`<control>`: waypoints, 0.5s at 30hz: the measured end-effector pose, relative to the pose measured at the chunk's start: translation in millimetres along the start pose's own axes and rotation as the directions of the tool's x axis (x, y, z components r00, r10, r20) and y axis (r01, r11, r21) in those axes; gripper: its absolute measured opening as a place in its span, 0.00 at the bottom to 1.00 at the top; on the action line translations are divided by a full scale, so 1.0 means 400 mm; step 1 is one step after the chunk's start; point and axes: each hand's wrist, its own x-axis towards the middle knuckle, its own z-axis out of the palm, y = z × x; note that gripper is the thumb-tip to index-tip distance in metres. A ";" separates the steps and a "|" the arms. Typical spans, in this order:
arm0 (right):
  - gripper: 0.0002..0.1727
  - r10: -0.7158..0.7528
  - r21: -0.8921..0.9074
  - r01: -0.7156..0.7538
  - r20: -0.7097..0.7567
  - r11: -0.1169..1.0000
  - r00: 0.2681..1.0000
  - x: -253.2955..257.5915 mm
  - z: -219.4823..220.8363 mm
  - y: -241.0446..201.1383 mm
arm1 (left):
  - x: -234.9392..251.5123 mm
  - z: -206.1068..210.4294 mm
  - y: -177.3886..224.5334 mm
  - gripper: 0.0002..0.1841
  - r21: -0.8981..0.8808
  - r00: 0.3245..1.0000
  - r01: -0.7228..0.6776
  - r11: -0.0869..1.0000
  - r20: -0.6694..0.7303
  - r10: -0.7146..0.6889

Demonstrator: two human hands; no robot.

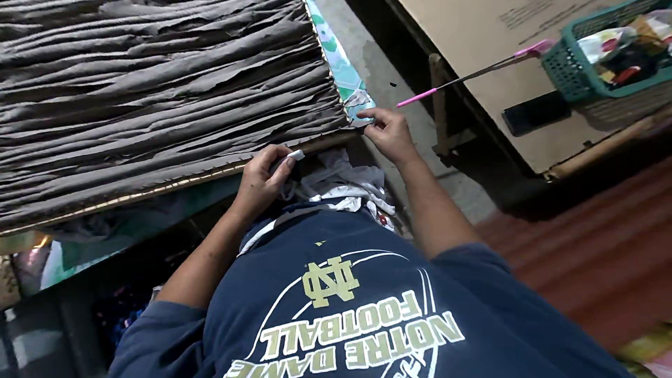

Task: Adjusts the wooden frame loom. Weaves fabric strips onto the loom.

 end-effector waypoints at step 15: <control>0.15 -0.044 0.012 0.045 -0.074 0.999 0.996 0.000 -0.013 0.001 | 0.076 0.059 -0.010 0.10 0.383 0.990 -0.139 0.913 0.025 0.140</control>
